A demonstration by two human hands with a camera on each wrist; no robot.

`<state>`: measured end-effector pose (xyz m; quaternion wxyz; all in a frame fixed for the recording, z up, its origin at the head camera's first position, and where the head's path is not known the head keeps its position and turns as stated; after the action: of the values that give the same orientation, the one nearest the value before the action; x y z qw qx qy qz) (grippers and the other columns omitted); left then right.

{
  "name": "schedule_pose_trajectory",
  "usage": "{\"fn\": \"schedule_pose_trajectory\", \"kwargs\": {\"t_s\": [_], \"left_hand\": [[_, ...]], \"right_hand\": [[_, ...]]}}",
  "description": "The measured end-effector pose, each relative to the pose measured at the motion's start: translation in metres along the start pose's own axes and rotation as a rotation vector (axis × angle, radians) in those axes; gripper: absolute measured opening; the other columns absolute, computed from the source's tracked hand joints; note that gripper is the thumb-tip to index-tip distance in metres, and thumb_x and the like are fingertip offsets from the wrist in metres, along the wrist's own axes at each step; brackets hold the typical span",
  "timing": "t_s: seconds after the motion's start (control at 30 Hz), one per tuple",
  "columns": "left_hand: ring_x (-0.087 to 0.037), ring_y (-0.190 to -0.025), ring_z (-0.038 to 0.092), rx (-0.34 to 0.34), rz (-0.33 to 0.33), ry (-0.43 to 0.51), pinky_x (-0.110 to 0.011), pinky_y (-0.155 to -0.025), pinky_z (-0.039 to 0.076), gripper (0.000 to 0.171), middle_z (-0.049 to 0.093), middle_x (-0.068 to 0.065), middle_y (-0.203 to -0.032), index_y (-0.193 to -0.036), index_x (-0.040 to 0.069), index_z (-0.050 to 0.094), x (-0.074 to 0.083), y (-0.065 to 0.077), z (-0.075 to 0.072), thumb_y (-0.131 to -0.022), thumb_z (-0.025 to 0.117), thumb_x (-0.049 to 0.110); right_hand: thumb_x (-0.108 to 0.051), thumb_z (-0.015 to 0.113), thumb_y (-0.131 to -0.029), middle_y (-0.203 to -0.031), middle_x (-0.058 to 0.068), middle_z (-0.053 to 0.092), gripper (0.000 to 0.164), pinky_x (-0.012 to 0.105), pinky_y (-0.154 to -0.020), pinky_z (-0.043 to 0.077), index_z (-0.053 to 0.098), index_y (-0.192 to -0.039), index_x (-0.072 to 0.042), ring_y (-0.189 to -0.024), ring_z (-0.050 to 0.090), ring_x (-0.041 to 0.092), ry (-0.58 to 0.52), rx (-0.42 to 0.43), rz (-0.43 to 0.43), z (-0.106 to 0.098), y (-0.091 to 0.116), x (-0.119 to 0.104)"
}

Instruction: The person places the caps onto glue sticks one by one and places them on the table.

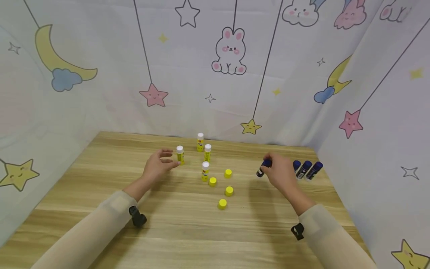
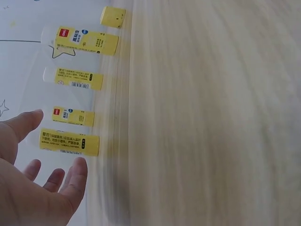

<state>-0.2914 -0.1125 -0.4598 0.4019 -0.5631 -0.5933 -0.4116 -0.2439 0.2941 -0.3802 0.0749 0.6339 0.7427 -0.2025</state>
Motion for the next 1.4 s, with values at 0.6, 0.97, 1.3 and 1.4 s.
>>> {"fn": "schedule_pose_trajectory", "kwargs": {"t_s": [0.6, 0.97, 1.3, 1.4], "left_hand": [[-0.035, -0.126, 0.055, -0.003, 0.005, -0.020, -0.047, -0.096, 0.054, 0.067, 0.052, -0.015, -0.147, -0.144, 0.010, 0.050, -0.006, -0.016, -0.006, -0.087, 0.083, 0.020], [-0.035, -0.122, 0.060, -0.031, 0.002, 0.031, -0.038, -0.082, 0.060, 0.069, 0.058, -0.016, -0.140, -0.143, 0.009, 0.050, -0.010, -0.030, 0.002, -0.084, 0.085, 0.013], [-0.033, -0.119, 0.062, -0.014, -0.005, 0.006, -0.036, -0.079, 0.060, 0.060, 0.061, -0.013, -0.137, -0.136, 0.012, 0.056, -0.011, -0.035, 0.010, -0.083, 0.085, 0.011], [-0.033, -0.118, 0.062, -0.014, -0.005, 0.007, -0.035, -0.078, 0.060, 0.058, 0.061, -0.014, -0.136, -0.135, 0.010, 0.057, -0.010, -0.037, 0.011, -0.084, 0.084, 0.009]], "right_hand": [[-0.006, 0.068, -0.096, -0.111, 0.028, 0.069, 0.032, 0.036, -0.059, 0.054, 0.065, -0.125, 0.007, -0.081, 0.069, 0.032, 0.162, -0.124, 0.028, -0.013, -0.021, 0.032], [-0.003, 0.067, -0.096, -0.115, 0.029, 0.068, 0.031, 0.052, -0.079, 0.058, 0.064, -0.124, 0.010, -0.100, 0.066, 0.044, 0.229, -0.152, 0.017, -0.006, -0.026, 0.036], [-0.002, 0.067, -0.096, -0.116, 0.029, 0.067, 0.031, 0.053, -0.080, 0.057, 0.063, -0.124, 0.010, -0.103, 0.065, 0.045, 0.247, -0.155, 0.006, -0.001, -0.028, 0.038], [-0.002, 0.067, -0.095, -0.116, 0.029, 0.067, 0.031, 0.054, -0.082, 0.057, 0.064, -0.124, 0.010, -0.104, 0.065, 0.046, 0.253, -0.152, 0.003, -0.001, -0.028, 0.037]]}}
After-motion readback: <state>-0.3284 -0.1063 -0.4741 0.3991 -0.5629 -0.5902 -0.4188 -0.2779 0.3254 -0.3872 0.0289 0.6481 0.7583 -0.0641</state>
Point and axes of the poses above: each hand's wrist, its own y-axis away from the middle knuckle, its own z-axis out of the palm, x = y × z, the point moved 2 cm from there along -y, towards the middle knuckle
